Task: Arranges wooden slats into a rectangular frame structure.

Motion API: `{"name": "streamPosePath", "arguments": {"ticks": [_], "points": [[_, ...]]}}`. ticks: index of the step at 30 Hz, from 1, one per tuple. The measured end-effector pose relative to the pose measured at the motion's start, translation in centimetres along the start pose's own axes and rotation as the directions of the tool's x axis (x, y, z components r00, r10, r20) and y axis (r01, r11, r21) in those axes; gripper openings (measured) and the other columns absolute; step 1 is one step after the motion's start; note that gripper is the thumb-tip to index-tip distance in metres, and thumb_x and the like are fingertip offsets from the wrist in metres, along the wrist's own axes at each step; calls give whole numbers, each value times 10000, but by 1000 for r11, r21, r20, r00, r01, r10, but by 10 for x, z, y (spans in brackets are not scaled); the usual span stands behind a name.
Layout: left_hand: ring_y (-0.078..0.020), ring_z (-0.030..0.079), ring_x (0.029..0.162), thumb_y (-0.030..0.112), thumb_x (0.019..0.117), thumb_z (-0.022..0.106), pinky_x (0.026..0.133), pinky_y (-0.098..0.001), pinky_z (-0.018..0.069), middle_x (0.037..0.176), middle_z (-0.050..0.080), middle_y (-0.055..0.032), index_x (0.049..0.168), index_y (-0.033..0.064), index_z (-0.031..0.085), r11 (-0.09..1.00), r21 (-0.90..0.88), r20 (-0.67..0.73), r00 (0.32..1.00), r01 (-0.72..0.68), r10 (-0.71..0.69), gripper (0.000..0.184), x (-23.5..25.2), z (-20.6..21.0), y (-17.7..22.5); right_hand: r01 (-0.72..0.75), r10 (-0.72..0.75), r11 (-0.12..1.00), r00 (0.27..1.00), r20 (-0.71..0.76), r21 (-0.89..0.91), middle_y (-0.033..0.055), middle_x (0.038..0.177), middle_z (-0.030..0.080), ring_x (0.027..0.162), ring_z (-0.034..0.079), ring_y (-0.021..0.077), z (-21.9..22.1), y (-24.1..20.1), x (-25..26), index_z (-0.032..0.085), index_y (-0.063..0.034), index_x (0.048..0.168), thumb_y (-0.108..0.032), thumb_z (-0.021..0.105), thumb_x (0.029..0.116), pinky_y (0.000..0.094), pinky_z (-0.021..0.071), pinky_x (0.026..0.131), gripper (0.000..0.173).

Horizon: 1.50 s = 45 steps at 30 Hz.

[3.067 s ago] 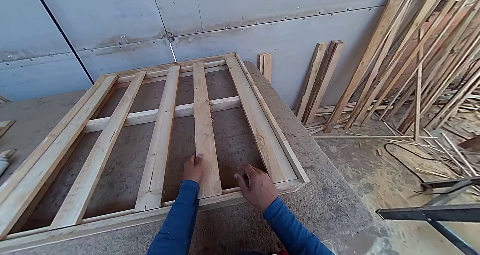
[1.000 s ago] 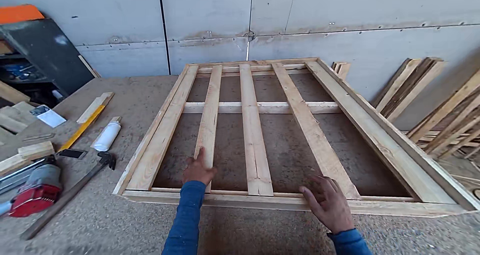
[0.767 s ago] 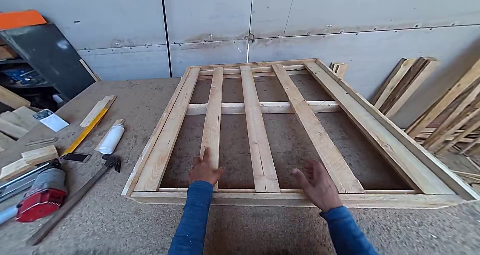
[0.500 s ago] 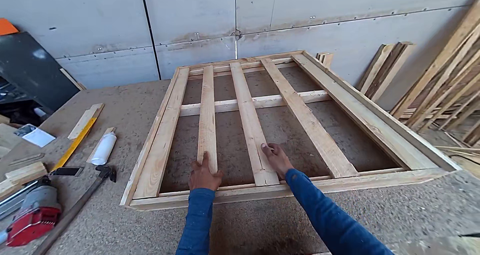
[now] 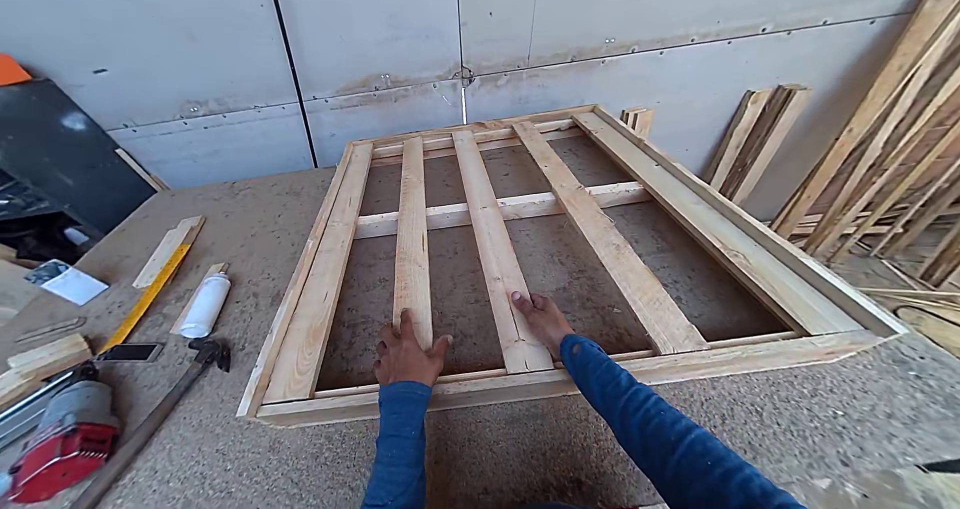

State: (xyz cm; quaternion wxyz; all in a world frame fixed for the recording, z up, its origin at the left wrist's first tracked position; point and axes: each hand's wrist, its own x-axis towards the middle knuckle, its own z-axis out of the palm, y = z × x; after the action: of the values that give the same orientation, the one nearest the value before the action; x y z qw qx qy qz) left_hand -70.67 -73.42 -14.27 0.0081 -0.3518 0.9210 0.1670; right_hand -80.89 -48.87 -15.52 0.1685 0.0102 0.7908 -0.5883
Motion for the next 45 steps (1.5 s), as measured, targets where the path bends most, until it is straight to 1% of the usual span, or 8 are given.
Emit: {"name": "streamPosePath", "arguments": {"ticks": [3,6,8,13,18,26,30,45], "points": [[-365,481,1391,849,673,680,1127,-618,376,1540,468,-175,1504,154,529,995,-50,-187,980,-81,71,1094,-3,6,-9,3,-5,999,999,-39,-50,151,941,720,869,708,274,-4,-4,-2,686,-70,1154,-495,510,1046,502,572,815,473],[-355,550,1304,709,771,697,1106,-607,372,1414,589,-152,1304,144,701,957,-76,-481,851,-280,210,777,-16,8,-9,9,-14,995,999,-50,-102,160,929,715,872,703,291,-5,-2,0,691,-56,1111,-497,480,1059,523,562,817,491],[-352,584,1260,597,824,706,1076,-598,405,1353,633,-144,1232,127,736,912,-104,-554,785,-397,279,623,-29,9,8,13,-20,992,998,-55,-125,160,915,712,862,702,292,-5,-3,0,689,-51,1092,-494,478,1061,523,562,811,492],[-340,563,1332,562,882,674,1121,-533,438,1422,598,-190,1419,34,595,853,-194,-213,869,-485,446,757,-63,28,67,18,-26,990,998,-51,-143,161,967,721,907,706,293,-7,-7,-1,699,-64,1129,-488,477,1067,528,560,849,483],[-264,611,1288,525,990,510,1079,-454,489,1464,589,-103,1524,81,490,842,-95,89,838,-531,539,695,-70,47,92,7,-15,990,998,-55,-140,165,969,713,913,696,295,-12,-9,-5,694,-51,1120,-454,469,1079,524,548,852,463],[-264,724,1071,471,1021,473,869,-474,600,1476,584,-81,1541,116,476,862,-44,99,856,-505,507,629,-78,51,101,-26,22,988,999,-27,-154,190,1029,708,978,693,338,-18,-13,-6,668,-47,1181,-476,448,1081,572,534,885,492],[-283,745,991,468,1042,429,803,-492,610,1373,660,-93,1540,112,479,853,5,41,852,-522,522,615,-87,59,100,-19,20,982,1000,1,-190,167,1076,721,1027,694,312,-20,-9,-1,669,-78,1230,-472,457,1079,544,530,927,472],[-262,746,998,454,1040,434,812,-467,615,1394,646,-95,1543,95,469,860,-52,40,859,-508,510,619,-81,57,96,-13,13,988,1000,-6,-155,166,1006,715,959,697,308,-16,1,11,676,-69,1165,-483,469,1072,538,543,880,472]]}}
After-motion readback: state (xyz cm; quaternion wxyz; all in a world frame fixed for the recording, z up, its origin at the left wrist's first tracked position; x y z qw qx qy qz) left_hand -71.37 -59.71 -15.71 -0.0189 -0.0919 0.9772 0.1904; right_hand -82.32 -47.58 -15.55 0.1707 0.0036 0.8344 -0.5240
